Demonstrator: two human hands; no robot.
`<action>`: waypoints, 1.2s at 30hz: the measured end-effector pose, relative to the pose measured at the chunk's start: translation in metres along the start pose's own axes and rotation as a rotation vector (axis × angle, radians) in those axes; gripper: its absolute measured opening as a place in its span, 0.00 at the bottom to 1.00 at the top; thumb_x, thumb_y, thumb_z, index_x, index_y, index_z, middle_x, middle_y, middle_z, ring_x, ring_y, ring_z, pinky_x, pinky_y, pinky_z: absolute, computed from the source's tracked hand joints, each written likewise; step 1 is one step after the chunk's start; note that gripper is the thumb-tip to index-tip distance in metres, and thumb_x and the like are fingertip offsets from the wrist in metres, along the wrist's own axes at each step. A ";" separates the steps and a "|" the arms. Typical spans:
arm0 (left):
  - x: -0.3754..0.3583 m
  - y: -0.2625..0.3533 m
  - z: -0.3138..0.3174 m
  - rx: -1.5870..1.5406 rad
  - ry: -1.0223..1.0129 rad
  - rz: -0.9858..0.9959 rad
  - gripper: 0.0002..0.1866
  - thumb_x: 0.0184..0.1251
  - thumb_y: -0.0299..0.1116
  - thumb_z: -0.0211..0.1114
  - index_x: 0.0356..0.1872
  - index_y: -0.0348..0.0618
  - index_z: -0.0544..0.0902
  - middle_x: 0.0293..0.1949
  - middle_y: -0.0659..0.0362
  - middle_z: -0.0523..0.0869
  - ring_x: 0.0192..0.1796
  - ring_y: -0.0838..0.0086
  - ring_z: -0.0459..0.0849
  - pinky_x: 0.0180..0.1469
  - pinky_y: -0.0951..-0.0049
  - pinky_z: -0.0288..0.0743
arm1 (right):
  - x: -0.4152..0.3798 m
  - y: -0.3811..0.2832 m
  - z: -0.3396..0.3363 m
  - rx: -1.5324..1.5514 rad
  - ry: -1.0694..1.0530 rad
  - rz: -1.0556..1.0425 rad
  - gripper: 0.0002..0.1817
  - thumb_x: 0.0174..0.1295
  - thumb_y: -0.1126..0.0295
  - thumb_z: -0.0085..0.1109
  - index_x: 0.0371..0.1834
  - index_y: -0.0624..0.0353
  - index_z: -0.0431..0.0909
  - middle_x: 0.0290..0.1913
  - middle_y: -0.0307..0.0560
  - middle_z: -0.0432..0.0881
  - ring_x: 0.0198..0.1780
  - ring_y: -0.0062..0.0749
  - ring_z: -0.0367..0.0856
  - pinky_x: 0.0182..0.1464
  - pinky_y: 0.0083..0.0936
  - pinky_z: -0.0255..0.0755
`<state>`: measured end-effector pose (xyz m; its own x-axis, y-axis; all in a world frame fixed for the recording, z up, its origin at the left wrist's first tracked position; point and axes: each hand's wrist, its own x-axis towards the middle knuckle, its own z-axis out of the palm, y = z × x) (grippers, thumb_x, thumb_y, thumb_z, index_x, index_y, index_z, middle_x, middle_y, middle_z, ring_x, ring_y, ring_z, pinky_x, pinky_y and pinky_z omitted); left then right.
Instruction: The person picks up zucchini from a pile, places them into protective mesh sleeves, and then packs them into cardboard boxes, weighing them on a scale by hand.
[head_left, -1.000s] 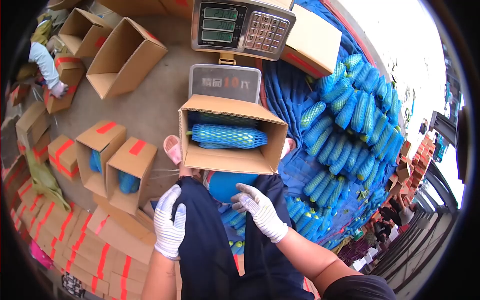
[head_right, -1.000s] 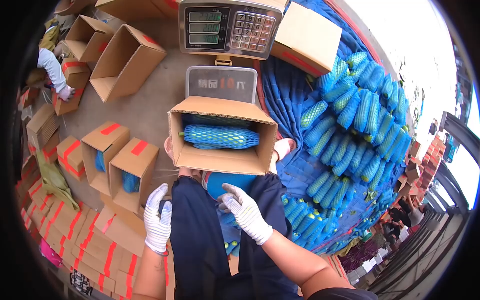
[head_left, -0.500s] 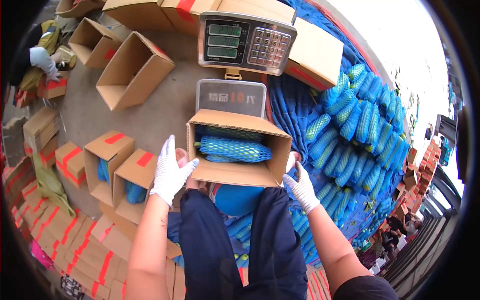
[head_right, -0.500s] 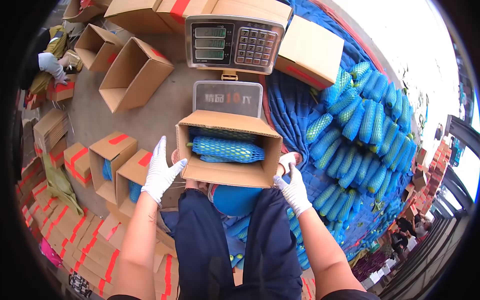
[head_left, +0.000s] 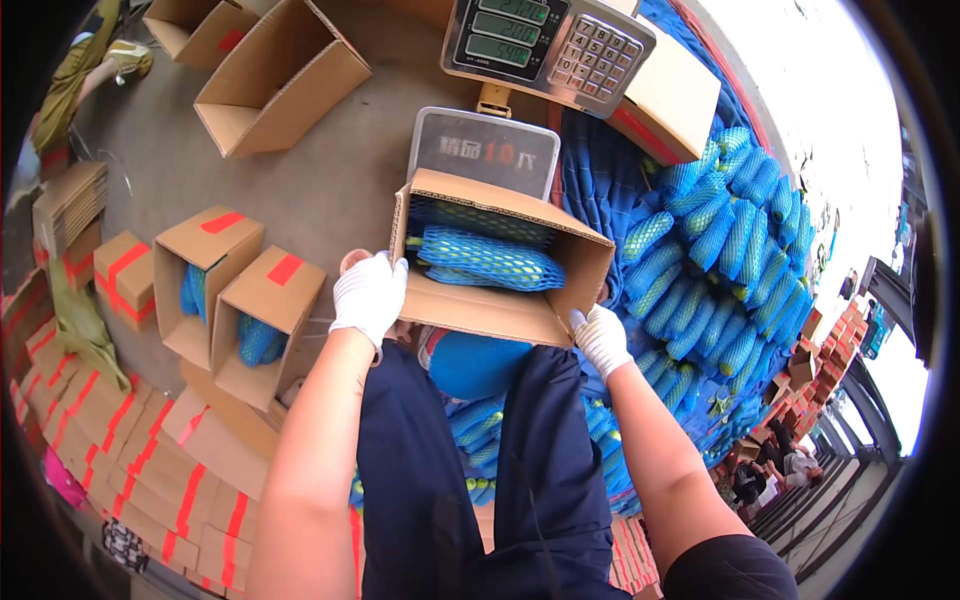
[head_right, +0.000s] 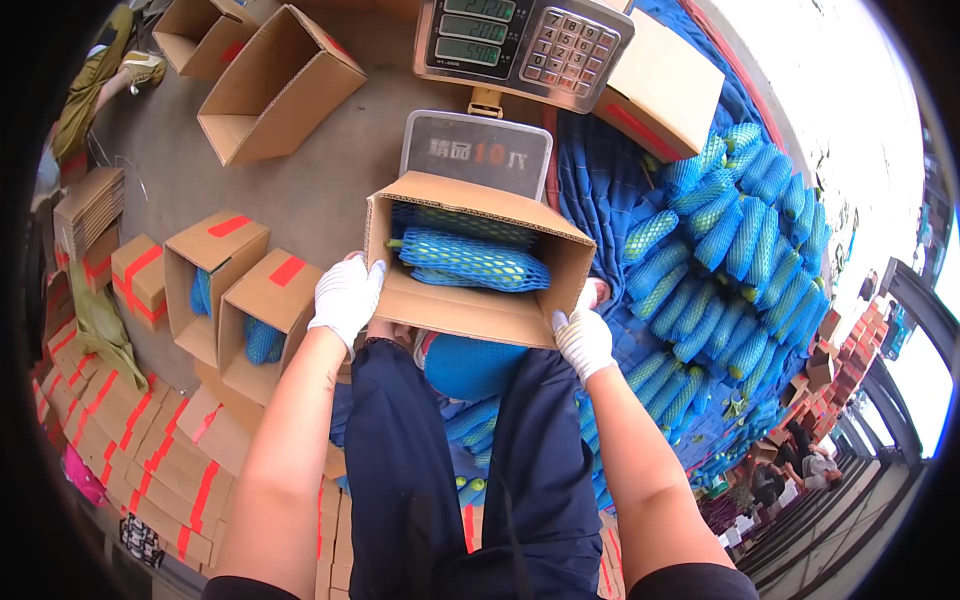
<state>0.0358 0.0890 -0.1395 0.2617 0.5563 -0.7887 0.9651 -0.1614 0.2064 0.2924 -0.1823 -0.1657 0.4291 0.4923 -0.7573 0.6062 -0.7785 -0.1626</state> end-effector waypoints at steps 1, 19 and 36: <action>0.002 -0.006 -0.006 0.052 -0.014 0.030 0.25 0.73 0.49 0.53 0.43 0.31 0.81 0.35 0.40 0.86 0.42 0.47 0.85 0.48 0.51 0.77 | -0.001 -0.013 -0.009 0.001 0.004 -0.017 0.19 0.64 0.59 0.56 0.48 0.66 0.73 0.28 0.63 0.83 0.34 0.62 0.83 0.41 0.50 0.75; 0.058 -0.348 -0.202 -0.131 0.817 -0.216 0.19 0.76 0.37 0.52 0.61 0.39 0.77 0.56 0.45 0.83 0.57 0.55 0.82 0.62 0.63 0.73 | 0.052 -0.433 0.121 0.768 -0.574 -0.358 0.31 0.69 0.55 0.51 0.71 0.58 0.67 0.63 0.57 0.78 0.59 0.45 0.79 0.64 0.29 0.67; -0.195 -0.121 0.001 -0.120 -0.764 0.191 0.21 0.63 0.52 0.67 0.37 0.40 0.81 0.38 0.48 0.83 0.44 0.54 0.83 0.50 0.59 0.76 | -0.095 -0.065 -0.030 -0.655 -0.989 -0.206 0.30 0.57 0.46 0.63 0.52 0.61 0.80 0.52 0.58 0.82 0.54 0.49 0.82 0.55 0.41 0.77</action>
<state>-0.1322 -0.0009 -0.0110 0.3838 -0.1916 -0.9033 0.9105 -0.0843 0.4048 0.2327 -0.1670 -0.0642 -0.2406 -0.1504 -0.9589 0.9511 -0.2336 -0.2021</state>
